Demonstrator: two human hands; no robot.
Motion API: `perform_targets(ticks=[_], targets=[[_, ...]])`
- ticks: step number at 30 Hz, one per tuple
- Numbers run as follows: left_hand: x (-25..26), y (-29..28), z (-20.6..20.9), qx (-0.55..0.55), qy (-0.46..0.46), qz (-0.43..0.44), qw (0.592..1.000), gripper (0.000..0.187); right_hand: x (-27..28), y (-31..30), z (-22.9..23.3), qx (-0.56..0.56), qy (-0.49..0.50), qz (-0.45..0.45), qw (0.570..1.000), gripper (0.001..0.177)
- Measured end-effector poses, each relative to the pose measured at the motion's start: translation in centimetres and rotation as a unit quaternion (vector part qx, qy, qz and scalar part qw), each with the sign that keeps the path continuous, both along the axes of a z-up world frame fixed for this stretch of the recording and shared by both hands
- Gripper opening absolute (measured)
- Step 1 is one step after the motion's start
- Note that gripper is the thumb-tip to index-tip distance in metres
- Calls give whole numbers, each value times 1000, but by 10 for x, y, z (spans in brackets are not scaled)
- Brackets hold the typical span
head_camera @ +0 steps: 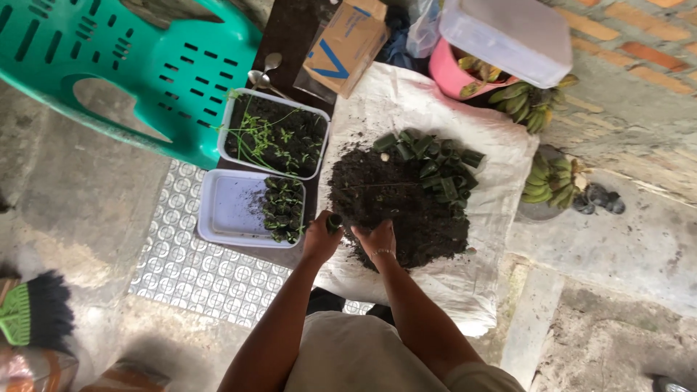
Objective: The person is sorting and planting small green seedlings into black plastic tubes filled with soil.
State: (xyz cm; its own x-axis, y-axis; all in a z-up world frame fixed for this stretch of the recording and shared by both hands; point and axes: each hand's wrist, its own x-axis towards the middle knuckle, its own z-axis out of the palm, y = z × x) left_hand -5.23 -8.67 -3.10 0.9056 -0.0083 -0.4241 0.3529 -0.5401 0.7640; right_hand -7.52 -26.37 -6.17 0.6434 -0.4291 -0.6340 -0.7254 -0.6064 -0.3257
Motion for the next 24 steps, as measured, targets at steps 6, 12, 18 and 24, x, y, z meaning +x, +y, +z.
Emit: perform_targets(ticks=[6, 12, 18, 24], targets=[[-21, 14, -6, -53, -69, 17, 996, 46, 39, 31, 59, -63, 84, 130, 986, 108], [-16, 14, 29, -107, 9, -2, 994, 37, -4, 5, -41, -158, -64, 349, 921, 71], [-5, 2, 40, -252, 31, 25, 967, 34, 20, -48, -23, 130, -77, 129, 980, 39], [12, -34, 7, -231, -48, -4, 972, 38, 78, -78, 111, 294, -11, 144, 945, 40]])
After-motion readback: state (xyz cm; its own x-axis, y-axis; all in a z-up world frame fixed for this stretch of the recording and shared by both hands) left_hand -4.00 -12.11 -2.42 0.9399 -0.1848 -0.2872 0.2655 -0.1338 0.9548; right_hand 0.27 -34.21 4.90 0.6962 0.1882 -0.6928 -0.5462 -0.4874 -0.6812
